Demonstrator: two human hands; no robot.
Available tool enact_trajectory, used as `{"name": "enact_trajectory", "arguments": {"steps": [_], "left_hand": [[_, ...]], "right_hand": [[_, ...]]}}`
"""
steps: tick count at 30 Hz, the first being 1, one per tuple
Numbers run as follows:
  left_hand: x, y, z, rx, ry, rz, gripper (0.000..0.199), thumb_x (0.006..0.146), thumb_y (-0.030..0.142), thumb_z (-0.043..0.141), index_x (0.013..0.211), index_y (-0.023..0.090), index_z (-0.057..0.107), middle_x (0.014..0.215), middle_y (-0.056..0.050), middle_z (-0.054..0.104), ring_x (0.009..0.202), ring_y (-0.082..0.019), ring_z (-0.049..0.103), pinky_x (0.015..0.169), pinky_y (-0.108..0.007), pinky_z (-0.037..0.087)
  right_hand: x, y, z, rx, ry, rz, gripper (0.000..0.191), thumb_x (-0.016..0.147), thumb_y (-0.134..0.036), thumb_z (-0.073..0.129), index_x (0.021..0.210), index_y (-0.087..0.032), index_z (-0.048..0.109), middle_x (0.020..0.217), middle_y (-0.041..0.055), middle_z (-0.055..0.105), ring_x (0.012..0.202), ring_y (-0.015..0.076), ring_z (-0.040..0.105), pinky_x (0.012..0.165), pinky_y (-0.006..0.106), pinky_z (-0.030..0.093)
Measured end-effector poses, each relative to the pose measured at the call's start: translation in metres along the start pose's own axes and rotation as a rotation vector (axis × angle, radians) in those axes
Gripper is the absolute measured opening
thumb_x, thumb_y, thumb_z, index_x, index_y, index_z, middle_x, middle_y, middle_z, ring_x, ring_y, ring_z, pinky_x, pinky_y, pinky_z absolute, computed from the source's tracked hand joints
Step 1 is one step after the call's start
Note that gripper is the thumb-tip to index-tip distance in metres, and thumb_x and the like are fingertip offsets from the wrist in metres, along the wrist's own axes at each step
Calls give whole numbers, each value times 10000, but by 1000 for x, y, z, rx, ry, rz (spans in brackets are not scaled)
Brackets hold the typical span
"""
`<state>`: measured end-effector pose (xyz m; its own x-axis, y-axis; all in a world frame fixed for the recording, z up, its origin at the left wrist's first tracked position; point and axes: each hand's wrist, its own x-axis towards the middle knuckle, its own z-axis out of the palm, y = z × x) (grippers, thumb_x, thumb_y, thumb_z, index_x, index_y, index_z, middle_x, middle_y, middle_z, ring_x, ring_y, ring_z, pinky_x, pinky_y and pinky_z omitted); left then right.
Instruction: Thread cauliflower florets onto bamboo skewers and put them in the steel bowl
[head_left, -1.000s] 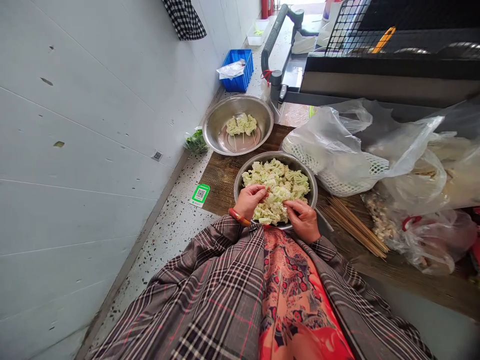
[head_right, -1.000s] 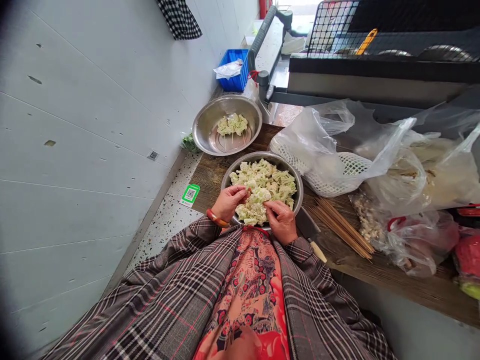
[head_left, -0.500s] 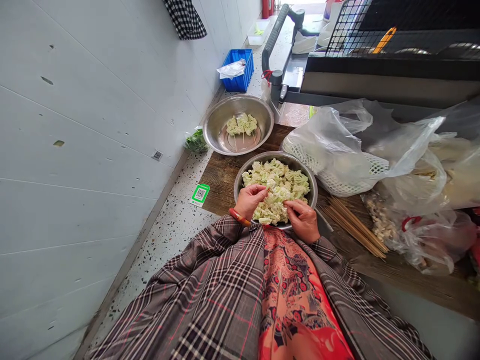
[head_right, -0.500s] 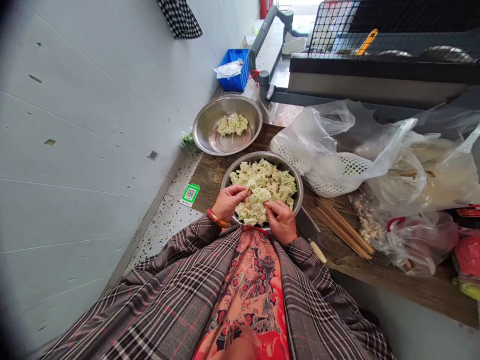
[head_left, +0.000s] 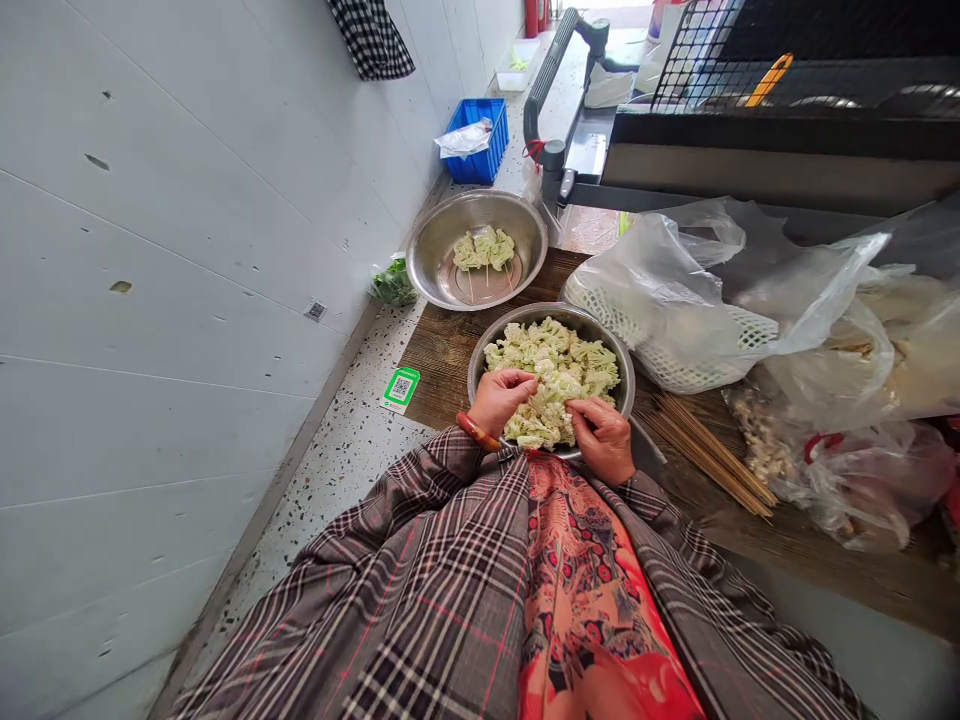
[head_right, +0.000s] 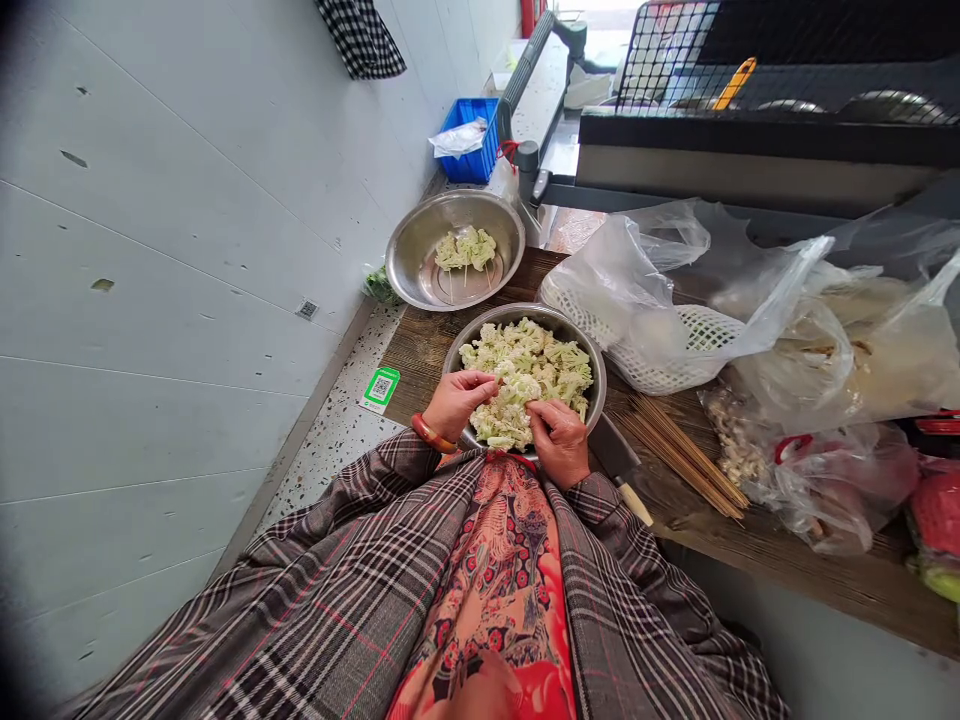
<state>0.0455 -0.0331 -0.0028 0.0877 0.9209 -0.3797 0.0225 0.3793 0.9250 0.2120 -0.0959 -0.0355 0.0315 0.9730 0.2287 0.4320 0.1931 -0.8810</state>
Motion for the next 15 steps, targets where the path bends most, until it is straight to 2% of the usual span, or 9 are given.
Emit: {"name": "enact_trajectory", "arguments": {"steps": [6,10,13,15], "left_hand": [[1,-1,2,193,-10,122,114,640,257,689,649,143,696,636,-22,616,618,-120,503,617,-256,392],[7,4,-4,280,36,256,118,655,268,706,714,168,730,800,-64,646,804,-173,547,770,-289,418],[11,5,-8,176,-25,201,236,692,346,694,847,172,734,957,-76,649,941,-192,546,848,-290,412],[12,3,-6,118,-103,128,301,712,406,672,871,156,718,933,-65,647,904,-174,547,823,-275,416]], "right_hand": [[4,-2,6,-3,0,27,199,880,-261,487,823,-220,673,791,45,664,755,178,610,715,303,472],[7,4,8,77,24,118,191,852,-281,514,811,-200,682,792,46,676,759,181,615,724,310,477],[9,6,8,90,43,149,196,847,-291,519,828,-196,689,824,53,686,794,190,620,756,327,478],[10,4,8,76,32,127,193,850,-288,519,836,-199,690,825,54,684,800,190,618,760,327,476]]}}
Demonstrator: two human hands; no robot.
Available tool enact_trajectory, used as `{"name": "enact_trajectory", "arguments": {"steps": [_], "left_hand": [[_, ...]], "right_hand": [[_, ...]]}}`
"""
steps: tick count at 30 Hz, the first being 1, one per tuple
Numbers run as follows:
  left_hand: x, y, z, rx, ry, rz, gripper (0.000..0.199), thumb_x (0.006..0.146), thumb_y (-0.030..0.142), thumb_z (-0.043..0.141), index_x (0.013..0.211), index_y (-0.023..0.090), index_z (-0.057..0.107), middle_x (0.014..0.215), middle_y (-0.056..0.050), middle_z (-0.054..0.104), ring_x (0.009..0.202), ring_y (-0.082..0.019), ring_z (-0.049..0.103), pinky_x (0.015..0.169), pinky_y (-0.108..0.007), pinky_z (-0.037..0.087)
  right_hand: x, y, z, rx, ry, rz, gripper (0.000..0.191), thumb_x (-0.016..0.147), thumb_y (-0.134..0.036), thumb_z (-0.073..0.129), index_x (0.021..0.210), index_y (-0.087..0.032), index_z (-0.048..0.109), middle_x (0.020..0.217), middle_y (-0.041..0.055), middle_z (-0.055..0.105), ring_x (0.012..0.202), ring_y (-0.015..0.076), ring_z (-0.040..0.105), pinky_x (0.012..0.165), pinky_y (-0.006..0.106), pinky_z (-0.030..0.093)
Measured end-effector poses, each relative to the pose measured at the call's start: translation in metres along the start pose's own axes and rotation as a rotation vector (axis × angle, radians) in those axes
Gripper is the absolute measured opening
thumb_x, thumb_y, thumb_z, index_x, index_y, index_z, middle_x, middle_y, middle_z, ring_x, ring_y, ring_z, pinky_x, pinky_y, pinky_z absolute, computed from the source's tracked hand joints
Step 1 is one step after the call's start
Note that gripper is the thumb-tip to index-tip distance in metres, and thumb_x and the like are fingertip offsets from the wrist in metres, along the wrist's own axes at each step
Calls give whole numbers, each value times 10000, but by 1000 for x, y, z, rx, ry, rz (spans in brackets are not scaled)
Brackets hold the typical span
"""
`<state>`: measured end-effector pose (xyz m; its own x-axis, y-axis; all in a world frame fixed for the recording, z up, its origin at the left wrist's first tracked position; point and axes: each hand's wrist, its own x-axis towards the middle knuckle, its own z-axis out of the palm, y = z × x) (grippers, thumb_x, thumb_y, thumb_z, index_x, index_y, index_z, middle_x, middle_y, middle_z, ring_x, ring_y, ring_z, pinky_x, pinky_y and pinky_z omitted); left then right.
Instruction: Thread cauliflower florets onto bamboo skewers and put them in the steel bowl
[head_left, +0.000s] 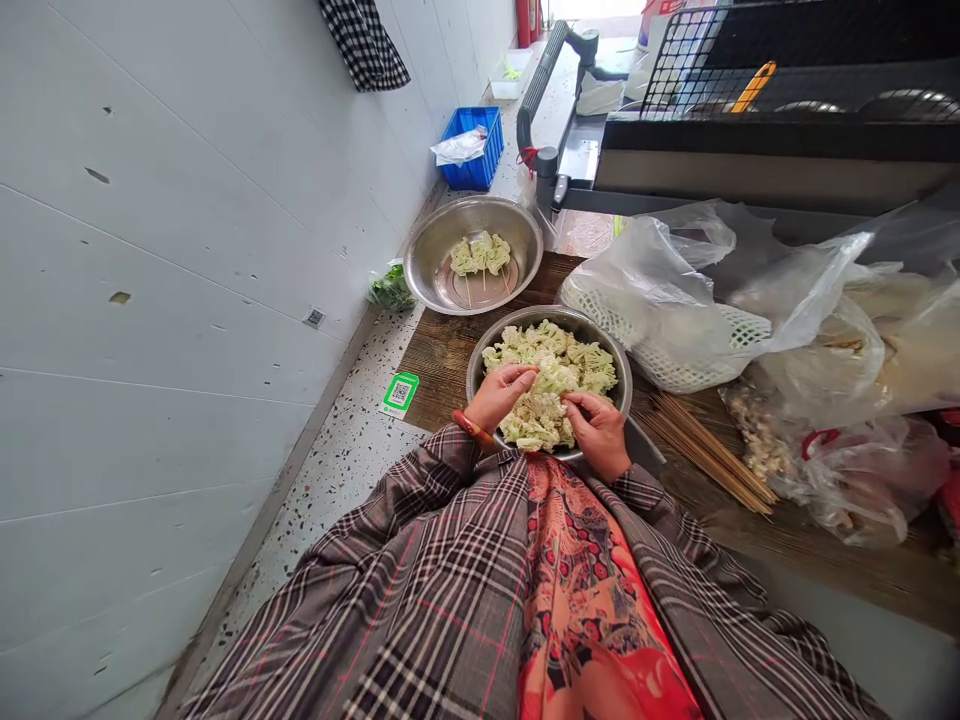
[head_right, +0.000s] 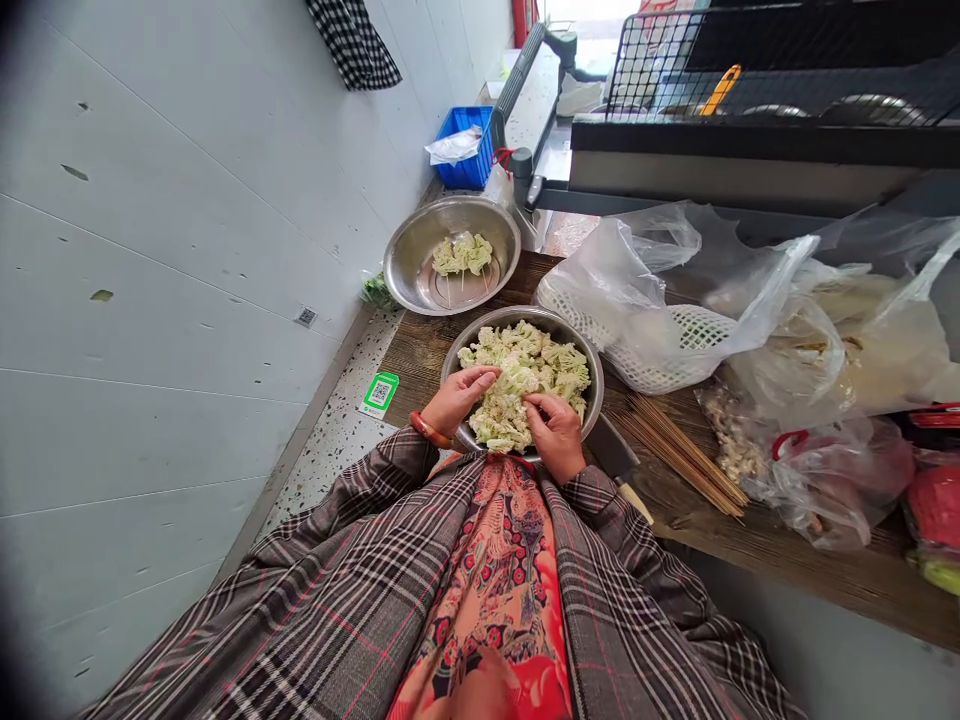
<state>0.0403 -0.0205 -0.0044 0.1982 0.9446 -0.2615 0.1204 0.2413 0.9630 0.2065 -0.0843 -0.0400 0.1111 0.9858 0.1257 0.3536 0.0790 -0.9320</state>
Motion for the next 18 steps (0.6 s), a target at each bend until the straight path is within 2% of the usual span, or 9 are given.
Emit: {"name": "enact_trajectory", "arguments": {"steps": [5,9,14,18], "left_hand": [[1,-5,4,-58,-100,-41,325,720,452,652,736,127,660,714,-9,574,684,-103,474,670,-226,391],[2,-9,1,-144,-49,-61,300,670,419,705,686,130,621,682,4,535,649,-87,450,622,-211,382],[1,-12,6,-289,-23,-172,352,632,457,729,715,140,599,658,23,493,583,-67,429,549,-199,365],[0,-11,9,-271,-2,-176,369,620,478,734,701,140,611,638,24,488,567,-65,412,524,-198,345]], "right_hand": [[1,-5,0,3,-64,-60,194,867,-266,508,880,-206,691,837,50,682,796,177,620,750,310,480],[-2,-1,-1,28,-88,-25,201,859,-292,533,930,-207,701,901,62,701,831,183,639,762,319,494],[-5,2,-2,-1,-44,-16,211,863,-318,534,856,-202,710,852,61,706,798,185,646,745,318,504],[-6,3,-4,-31,-69,-29,214,874,-317,523,889,-207,706,840,54,710,766,183,651,731,312,507]]}}
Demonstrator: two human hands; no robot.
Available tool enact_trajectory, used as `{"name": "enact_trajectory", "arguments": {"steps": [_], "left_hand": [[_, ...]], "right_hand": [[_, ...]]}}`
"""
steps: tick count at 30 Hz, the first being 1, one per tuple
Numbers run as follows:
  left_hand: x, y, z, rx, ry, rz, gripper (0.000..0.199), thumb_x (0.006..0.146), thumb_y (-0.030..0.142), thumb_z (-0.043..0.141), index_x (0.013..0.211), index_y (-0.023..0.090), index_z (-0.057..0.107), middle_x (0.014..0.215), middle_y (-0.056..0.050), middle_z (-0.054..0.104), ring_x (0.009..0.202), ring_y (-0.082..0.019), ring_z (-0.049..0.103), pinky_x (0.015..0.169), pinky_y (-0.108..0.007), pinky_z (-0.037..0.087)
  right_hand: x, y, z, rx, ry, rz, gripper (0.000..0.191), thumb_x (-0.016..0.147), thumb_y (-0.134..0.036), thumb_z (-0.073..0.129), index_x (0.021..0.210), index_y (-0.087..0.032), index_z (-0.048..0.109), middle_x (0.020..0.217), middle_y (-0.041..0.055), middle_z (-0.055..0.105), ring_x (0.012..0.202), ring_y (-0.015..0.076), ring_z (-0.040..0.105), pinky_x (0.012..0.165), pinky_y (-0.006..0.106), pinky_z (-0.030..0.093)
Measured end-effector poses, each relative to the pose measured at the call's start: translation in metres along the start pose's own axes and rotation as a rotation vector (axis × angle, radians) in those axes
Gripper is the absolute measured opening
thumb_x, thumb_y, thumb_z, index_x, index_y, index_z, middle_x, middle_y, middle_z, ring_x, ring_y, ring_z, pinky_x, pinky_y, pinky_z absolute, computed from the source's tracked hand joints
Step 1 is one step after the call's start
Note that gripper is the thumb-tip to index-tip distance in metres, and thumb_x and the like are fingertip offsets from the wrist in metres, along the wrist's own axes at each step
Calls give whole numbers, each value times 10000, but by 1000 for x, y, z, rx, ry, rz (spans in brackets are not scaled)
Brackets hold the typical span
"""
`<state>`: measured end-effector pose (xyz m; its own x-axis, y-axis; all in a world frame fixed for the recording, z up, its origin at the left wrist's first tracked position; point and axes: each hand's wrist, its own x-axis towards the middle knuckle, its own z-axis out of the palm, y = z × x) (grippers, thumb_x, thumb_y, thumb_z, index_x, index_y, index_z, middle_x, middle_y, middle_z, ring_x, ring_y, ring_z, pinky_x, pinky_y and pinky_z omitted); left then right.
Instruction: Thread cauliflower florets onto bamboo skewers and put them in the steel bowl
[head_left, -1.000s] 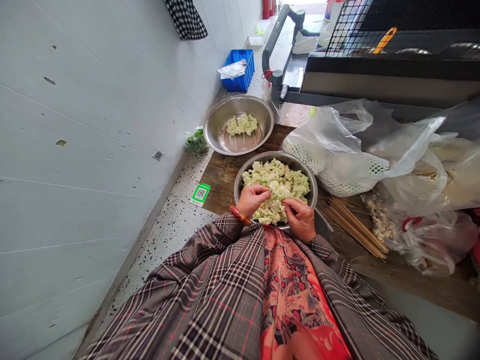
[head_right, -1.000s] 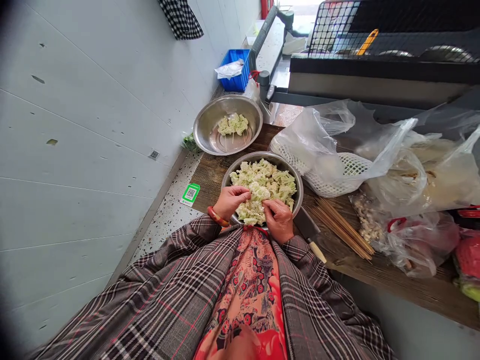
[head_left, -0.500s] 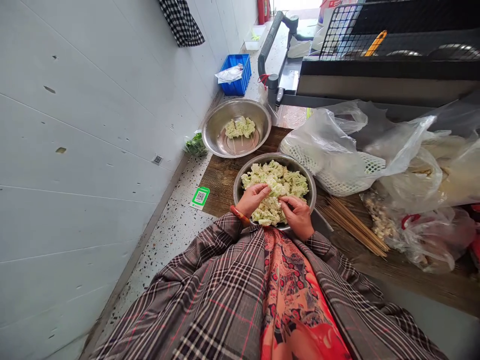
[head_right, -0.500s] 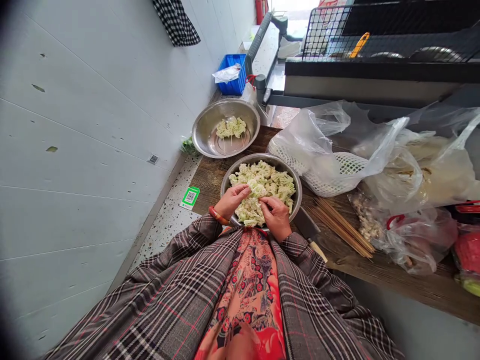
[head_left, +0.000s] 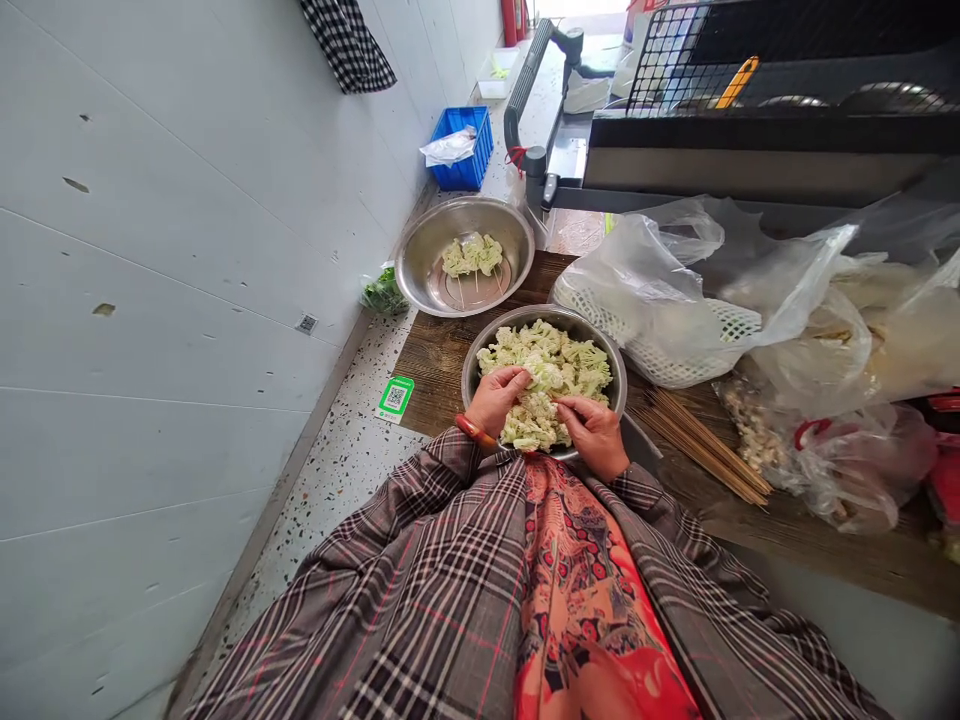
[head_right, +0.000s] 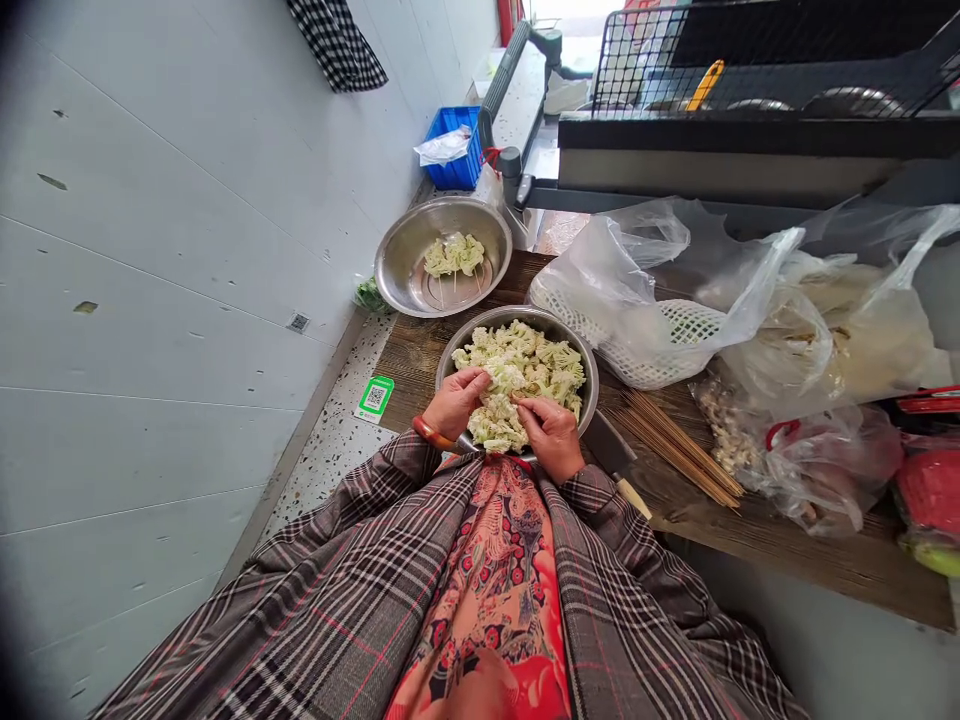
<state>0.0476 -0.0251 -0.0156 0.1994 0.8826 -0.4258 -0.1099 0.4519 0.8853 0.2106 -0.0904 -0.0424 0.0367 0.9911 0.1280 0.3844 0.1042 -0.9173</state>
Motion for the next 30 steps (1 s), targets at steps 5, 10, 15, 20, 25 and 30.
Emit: {"name": "enact_trajectory", "arguments": {"steps": [5,10,15,20,25,30], "left_hand": [[-2,-4,1,-16,5,-3,370,610,470,745,691,131,620,641,21,491,576,-67,414,530,-203,341],[-4,-8,2,40,22,33,385,619,484,735,618,127,594,590,30,448,550,-61,358,525,-215,299],[-5,-8,2,131,27,102,403,657,508,695,576,131,577,555,28,422,567,-74,349,548,-225,302],[-5,-12,4,179,-5,98,415,681,518,667,586,125,571,576,23,437,584,-79,362,546,-221,301],[-3,-10,4,134,1,97,387,666,488,686,618,118,583,596,23,452,597,-79,375,569,-221,306],[-3,-13,5,186,2,123,375,685,466,673,589,120,565,589,23,436,595,-79,362,565,-223,293]], "right_hand": [[-4,3,0,-30,-9,22,230,877,-328,509,895,-204,702,726,37,693,659,173,643,661,291,501],[-5,1,2,-41,-3,31,244,879,-335,488,868,-206,695,679,34,676,652,180,637,653,290,491],[-3,-3,5,-59,2,44,242,871,-318,489,830,-195,693,666,37,673,632,183,628,636,288,473],[3,-8,7,-67,20,27,242,867,-300,489,781,-189,686,703,37,683,654,171,621,650,273,453],[3,-5,5,-5,-48,90,254,874,-328,493,797,-179,685,650,12,648,598,140,583,624,247,433],[-2,0,6,3,-32,140,240,857,-328,504,793,-179,682,617,3,626,586,140,567,606,243,420]]}}
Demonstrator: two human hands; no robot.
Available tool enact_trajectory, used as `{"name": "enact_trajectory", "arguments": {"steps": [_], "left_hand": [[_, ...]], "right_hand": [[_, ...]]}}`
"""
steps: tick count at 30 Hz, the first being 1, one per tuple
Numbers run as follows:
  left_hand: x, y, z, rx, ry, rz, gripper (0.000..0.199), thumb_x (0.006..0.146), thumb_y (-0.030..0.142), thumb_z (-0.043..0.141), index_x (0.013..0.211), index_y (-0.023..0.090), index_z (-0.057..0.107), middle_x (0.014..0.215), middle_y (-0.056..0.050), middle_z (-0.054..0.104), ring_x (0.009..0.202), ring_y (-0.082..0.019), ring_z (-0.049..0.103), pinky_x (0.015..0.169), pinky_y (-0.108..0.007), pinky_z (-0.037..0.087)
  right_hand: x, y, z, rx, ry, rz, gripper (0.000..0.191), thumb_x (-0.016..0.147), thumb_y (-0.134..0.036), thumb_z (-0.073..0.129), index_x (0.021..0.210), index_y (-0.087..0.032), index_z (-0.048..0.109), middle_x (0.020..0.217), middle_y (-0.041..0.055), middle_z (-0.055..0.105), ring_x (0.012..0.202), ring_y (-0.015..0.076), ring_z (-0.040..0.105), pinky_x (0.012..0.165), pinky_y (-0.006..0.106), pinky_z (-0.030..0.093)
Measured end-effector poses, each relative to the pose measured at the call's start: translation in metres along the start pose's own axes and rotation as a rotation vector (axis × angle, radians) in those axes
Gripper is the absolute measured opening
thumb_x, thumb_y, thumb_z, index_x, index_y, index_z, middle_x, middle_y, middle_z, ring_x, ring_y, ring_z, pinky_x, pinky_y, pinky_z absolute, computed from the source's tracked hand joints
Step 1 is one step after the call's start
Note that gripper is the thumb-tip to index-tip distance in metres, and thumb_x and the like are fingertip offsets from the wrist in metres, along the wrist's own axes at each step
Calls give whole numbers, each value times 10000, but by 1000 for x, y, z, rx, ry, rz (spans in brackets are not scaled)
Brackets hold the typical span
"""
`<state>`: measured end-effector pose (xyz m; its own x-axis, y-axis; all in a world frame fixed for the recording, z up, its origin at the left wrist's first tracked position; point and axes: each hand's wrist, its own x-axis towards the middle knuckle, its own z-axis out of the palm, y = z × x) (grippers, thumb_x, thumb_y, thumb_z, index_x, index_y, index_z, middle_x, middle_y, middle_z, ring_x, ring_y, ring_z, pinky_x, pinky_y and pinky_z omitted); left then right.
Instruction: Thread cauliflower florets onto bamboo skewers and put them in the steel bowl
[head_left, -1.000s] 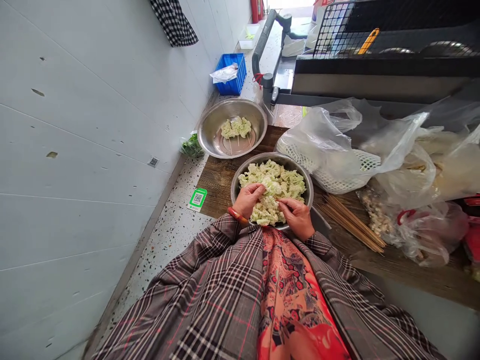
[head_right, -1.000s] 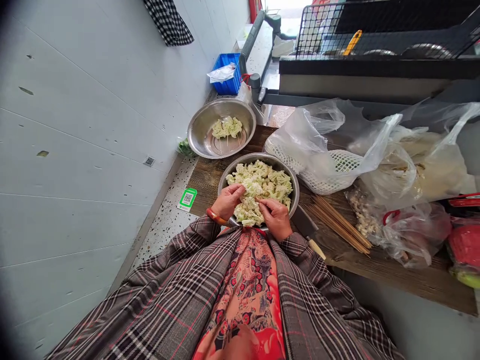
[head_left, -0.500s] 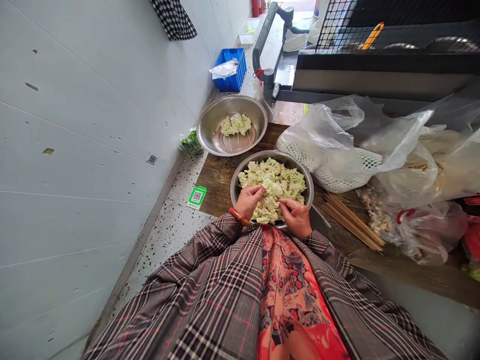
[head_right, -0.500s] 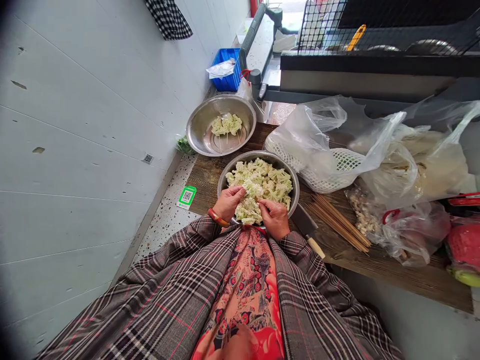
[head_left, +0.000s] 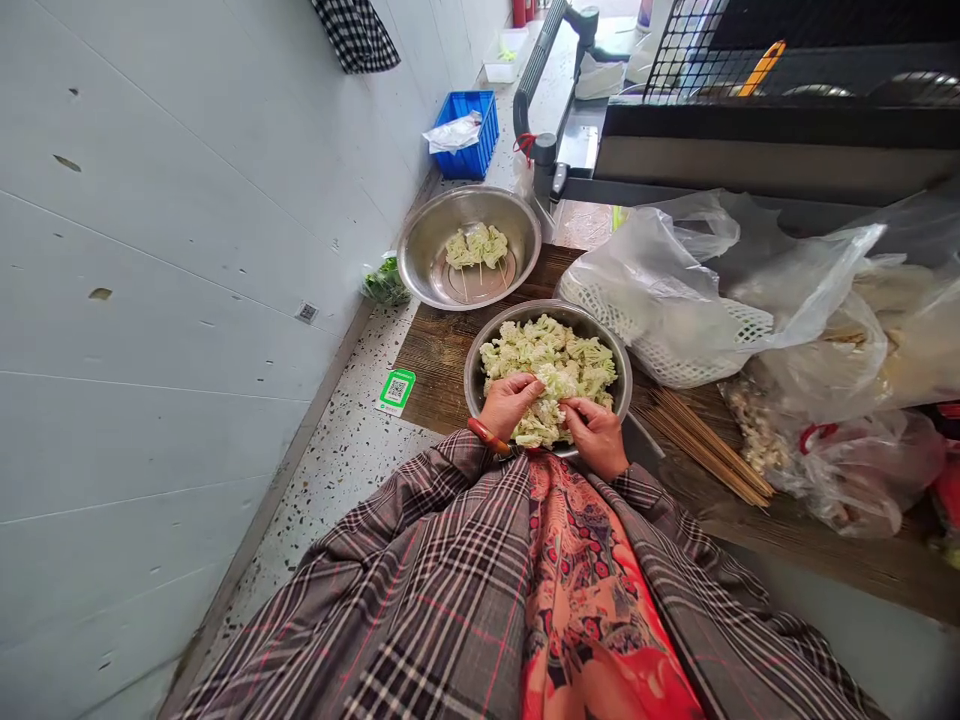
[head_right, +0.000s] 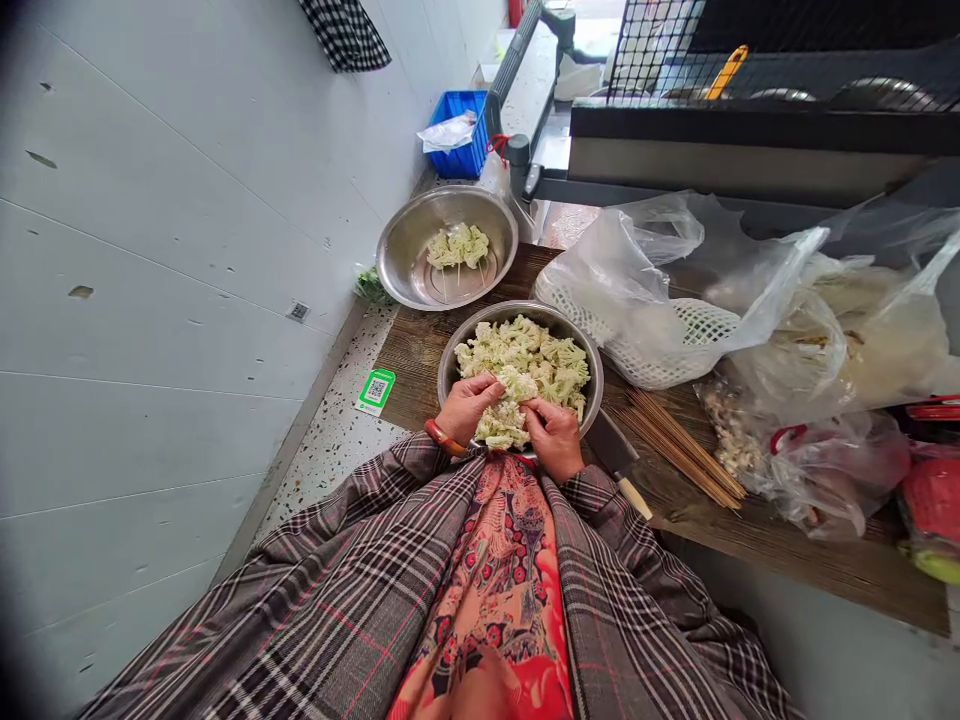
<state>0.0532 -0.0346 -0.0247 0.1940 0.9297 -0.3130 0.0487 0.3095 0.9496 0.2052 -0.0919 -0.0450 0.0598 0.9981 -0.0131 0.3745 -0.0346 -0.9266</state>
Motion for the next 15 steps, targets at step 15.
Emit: {"name": "enact_trajectory", "arguments": {"steps": [15], "left_hand": [[37,-17,-56,94,58,7,445,808,415,560,1159,143,593,1008,-95,648,810,-146,611,762,-290,465]], "right_hand": [[19,17,-26,-112,235,5,266,846,-339,498,852,-169,703,691,35,674,625,168,613,637,276,447]]}}
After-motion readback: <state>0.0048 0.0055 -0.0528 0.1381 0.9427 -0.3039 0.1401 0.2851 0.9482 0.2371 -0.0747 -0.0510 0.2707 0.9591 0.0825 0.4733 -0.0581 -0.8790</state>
